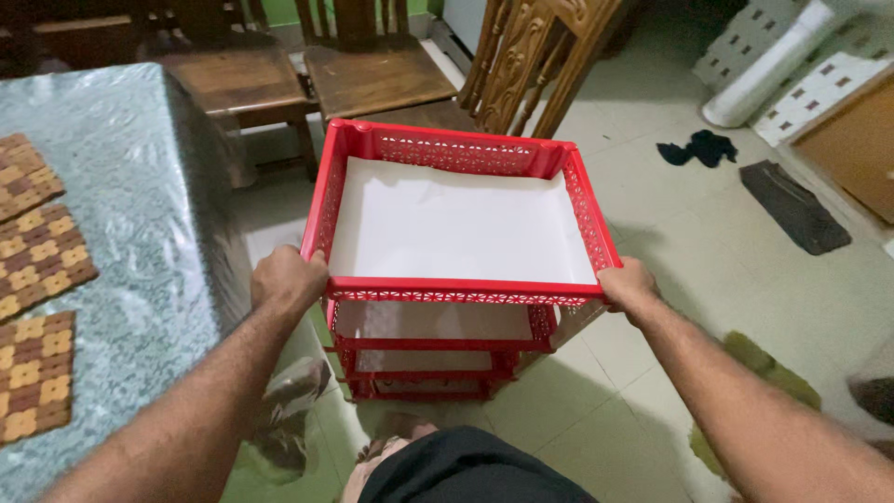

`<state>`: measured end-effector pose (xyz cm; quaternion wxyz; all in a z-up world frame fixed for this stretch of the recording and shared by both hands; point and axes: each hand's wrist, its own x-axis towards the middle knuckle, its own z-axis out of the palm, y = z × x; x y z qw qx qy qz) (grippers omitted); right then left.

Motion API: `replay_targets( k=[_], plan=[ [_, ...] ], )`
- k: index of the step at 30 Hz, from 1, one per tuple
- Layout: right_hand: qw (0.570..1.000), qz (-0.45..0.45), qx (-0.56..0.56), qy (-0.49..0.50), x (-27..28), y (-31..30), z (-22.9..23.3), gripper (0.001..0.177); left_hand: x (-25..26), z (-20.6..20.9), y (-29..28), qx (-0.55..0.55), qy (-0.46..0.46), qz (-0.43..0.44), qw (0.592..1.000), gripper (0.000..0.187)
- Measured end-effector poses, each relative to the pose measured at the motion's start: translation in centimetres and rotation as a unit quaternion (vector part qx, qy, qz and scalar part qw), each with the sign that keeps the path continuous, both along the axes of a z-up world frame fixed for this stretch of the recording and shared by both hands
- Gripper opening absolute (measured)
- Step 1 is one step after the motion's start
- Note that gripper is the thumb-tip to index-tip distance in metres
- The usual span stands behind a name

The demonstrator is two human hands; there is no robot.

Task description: The person assembles a red plastic basket by snapping together corner connectors and side panels. They then disassemble a white basket and place its panels inside the red basket.

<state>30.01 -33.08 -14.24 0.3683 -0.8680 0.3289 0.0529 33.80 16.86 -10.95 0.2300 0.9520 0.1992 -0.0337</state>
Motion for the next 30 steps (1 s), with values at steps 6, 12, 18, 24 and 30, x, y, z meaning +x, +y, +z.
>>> replay_targets(
  k=[6,12,18,24,30],
  plan=[
    [0.991,-0.129,-0.007,-0.039,-1.0,-1.8,0.3,0.035,5.3,1.2,-1.8,-0.082,0.018,-0.052,0.995,0.052],
    [0.982,-0.07,0.038,-0.174,2.3,-3.0,-0.4,0.046,8.8,-1.3,-1.0,-0.42,-0.068,-0.14,0.894,0.046],
    [0.98,-0.045,0.03,-0.191,5.6,-3.5,-1.7,0.054,8.9,-3.4,-2.4,-0.374,-0.068,-0.118,0.918,0.061],
    [0.992,-0.018,0.049,-0.113,9.0,-5.9,-1.6,0.045,10.1,-2.8,-2.6,-0.423,-0.064,-0.092,0.899,0.068],
    [0.978,-0.017,0.196,-0.07,12.7,-7.6,-2.0,0.034,10.2,-1.8,-2.9,-0.545,-0.027,0.011,0.838,0.059]
  ],
)
